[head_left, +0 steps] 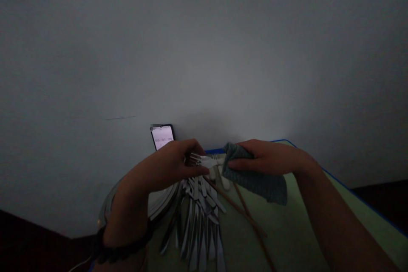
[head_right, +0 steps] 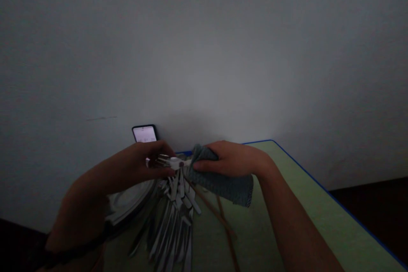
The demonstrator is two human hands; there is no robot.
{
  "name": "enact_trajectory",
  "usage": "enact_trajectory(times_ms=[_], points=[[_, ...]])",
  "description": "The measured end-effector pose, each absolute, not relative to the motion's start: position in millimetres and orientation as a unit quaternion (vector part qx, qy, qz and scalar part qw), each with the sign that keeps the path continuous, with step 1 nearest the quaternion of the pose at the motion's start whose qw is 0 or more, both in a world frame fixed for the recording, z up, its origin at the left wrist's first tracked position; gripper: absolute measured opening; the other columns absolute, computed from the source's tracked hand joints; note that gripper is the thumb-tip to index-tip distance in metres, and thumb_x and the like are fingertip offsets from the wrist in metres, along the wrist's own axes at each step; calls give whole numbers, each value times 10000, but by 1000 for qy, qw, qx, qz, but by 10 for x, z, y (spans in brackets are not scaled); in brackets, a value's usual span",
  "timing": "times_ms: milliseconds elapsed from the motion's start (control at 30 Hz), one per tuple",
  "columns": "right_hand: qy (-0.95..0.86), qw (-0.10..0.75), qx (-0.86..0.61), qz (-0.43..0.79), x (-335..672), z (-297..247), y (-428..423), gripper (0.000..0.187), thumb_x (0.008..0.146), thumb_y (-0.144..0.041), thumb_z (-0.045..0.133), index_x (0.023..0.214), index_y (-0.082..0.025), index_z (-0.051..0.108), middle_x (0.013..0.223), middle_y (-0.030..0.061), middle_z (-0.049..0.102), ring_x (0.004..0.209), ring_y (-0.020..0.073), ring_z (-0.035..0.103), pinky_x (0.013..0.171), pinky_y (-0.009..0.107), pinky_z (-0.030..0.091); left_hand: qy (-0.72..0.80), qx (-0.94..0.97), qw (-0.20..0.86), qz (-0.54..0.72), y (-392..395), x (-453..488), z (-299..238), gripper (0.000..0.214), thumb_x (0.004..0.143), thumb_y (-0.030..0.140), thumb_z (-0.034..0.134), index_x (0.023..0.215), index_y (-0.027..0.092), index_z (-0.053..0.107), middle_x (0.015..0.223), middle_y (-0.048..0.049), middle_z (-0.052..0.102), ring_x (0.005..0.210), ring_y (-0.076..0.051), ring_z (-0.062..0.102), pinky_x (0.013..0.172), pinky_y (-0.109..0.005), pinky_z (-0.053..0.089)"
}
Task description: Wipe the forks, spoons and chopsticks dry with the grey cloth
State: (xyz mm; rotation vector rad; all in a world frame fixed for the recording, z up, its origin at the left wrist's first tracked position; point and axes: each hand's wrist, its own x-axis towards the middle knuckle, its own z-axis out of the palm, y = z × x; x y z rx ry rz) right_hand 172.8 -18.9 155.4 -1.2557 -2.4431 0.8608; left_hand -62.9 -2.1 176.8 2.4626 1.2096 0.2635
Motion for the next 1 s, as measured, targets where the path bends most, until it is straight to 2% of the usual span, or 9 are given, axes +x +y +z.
enact_trajectory(times_ms=[233, 400, 567, 700, 867, 1000], points=[[-860, 130, -413, 268, 1655, 1559, -186, 356, 823, -475, 441, 966, -190, 599, 920, 28, 666, 783, 157, 596, 642, 227, 421, 437, 873, 202, 72, -29, -606, 1747, 323, 720, 417, 629, 929, 174, 589, 815, -13, 649, 694, -149, 590, 588, -221, 417], [-864, 123, -422, 246, 1590, 1559, -186, 360, 813, -485, 447, 960, -193, 595, 900, 39, 665, 770, 168, 595, 636, 240, 412, 433, 874, 213, 56, -30, -535, 1766, 352, 719, 418, 624, 972, 172, 616, 844, -33, 668, 725, -170, 601, 607, -229, 414], [-864, 124, -417, 253, 1569, 1542, -179, 344, 816, -473, 448, 953, -193, 594, 888, 35, 664, 759, 162, 593, 630, 241, 406, 393, 889, 233, 36, -59, -497, 1816, 276, 776, 347, 574, 998, 209, 663, 706, 13, 658, 602, -124, 557, 548, -199, 368], [-864, 123, -409, 266, 1610, 1514, -156, 373, 806, -494, 461, 973, -190, 599, 906, 35, 664, 771, 166, 597, 637, 245, 411, 396, 891, 222, 19, -46, -541, 1802, 338, 763, 444, 570, 952, 189, 687, 646, 20, 626, 556, -114, 509, 505, -200, 320], [-852, 154, -406, 291, 1707, 1474, -120, 388, 796, -503, 478, 984, -184, 594, 916, 31, 659, 792, 165, 590, 645, 245, 420, 404, 881, 246, 25, -2, -598, 1759, 303, 775, 416, 566, 952, 197, 678, 740, 3, 666, 638, -135, 564, 563, -205, 363], [-843, 204, -432, 248, 1696, 1479, -111, 359, 792, -492, 487, 922, -176, 598, 838, 25, 644, 742, 155, 572, 619, 249, 406, 428, 877, 195, 99, 23, -592, 1769, 304, 750, 390, 604, 959, 174, 647, 745, -5, 664, 626, -134, 575, 547, -201, 378]])
